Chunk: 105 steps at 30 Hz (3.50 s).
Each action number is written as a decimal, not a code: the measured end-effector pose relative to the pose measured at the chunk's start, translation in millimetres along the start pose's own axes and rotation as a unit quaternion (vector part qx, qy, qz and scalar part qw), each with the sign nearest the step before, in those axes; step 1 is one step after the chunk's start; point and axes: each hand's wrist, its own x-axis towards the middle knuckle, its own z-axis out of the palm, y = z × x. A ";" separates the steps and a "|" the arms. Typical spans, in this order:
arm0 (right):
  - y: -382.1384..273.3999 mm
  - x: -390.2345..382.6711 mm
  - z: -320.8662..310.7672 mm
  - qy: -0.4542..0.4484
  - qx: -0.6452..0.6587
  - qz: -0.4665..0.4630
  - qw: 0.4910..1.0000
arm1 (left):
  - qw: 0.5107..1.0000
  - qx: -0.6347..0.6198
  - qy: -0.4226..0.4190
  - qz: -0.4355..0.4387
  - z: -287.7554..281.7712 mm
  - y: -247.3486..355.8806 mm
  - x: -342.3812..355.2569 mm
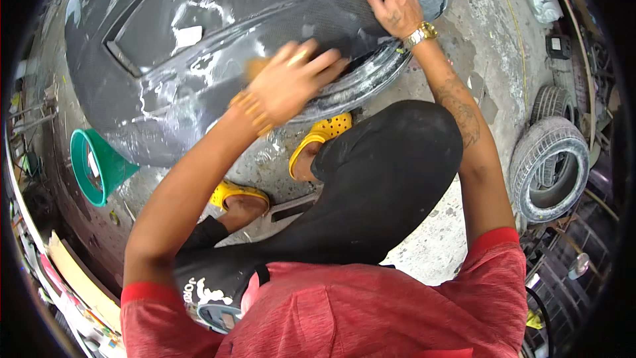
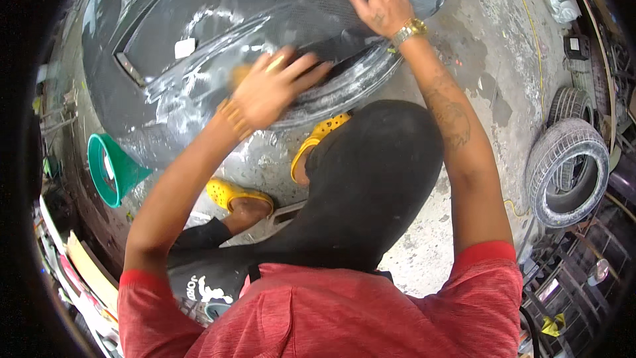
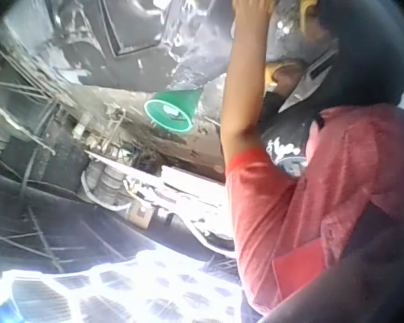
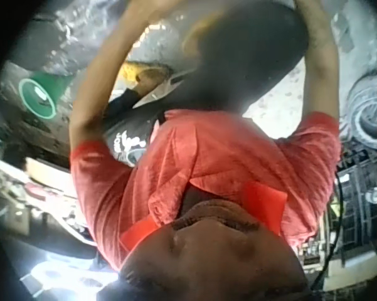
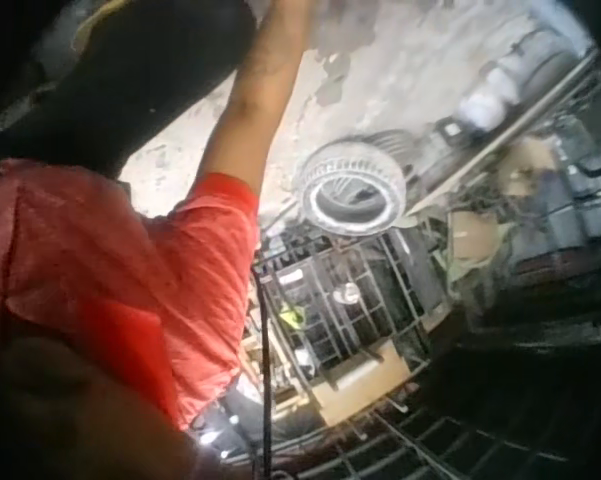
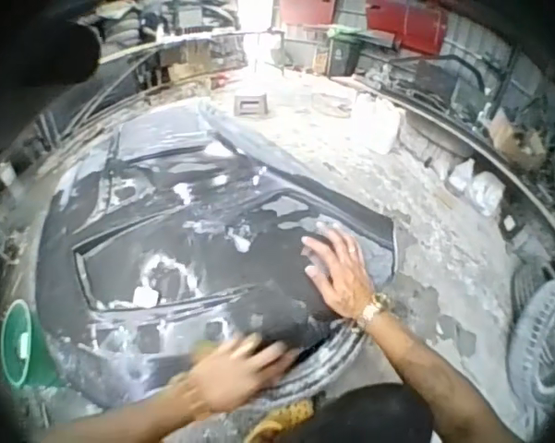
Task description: Sanding a carbon fiber car hood with a sanding block and water.
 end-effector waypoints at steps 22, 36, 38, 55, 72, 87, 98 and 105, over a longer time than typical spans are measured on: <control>4.5 -6.2 5.6 0.014 -0.015 0.014 1.000 | 0.989 0.040 -0.121 -0.080 -52.7 24.8 -10.6; 0.7 -2.8 1.8 -0.001 -0.020 0.013 1.000 | 0.979 0.022 -0.131 -0.154 -61.4 19.5 -58.4; 2.6 -4.1 3.8 0.002 -0.017 0.008 1.000 | 0.983 0.010 -0.140 -0.121 -74.8 12.4 -48.6; 12.5 6.0 4.8 -0.044 -0.054 -0.045 0.997 | 0.704 0.064 0.348 -0.616 -59.7 -57.3 -449.5; -13.4 10.0 -9.1 -0.112 -0.068 0.050 0.990 | 0.508 -0.084 -0.450 -0.730 14.4 -299.2 -666.0; -0.9 0.1 -3.3 -0.053 -0.079 0.001 0.995 | 0.867 -0.095 0.187 -0.452 -157.4 -109.7 -355.2; 11.3 -3.3 6.5 -0.032 -0.078 0.014 0.996 | 0.972 -0.030 0.120 -0.200 -37.0 3.5 -222.5; 13.7 -6.2 10.8 -0.006 -0.082 0.001 0.997 | 0.983 -0.050 0.075 -0.158 -7.1 14.1 -50.2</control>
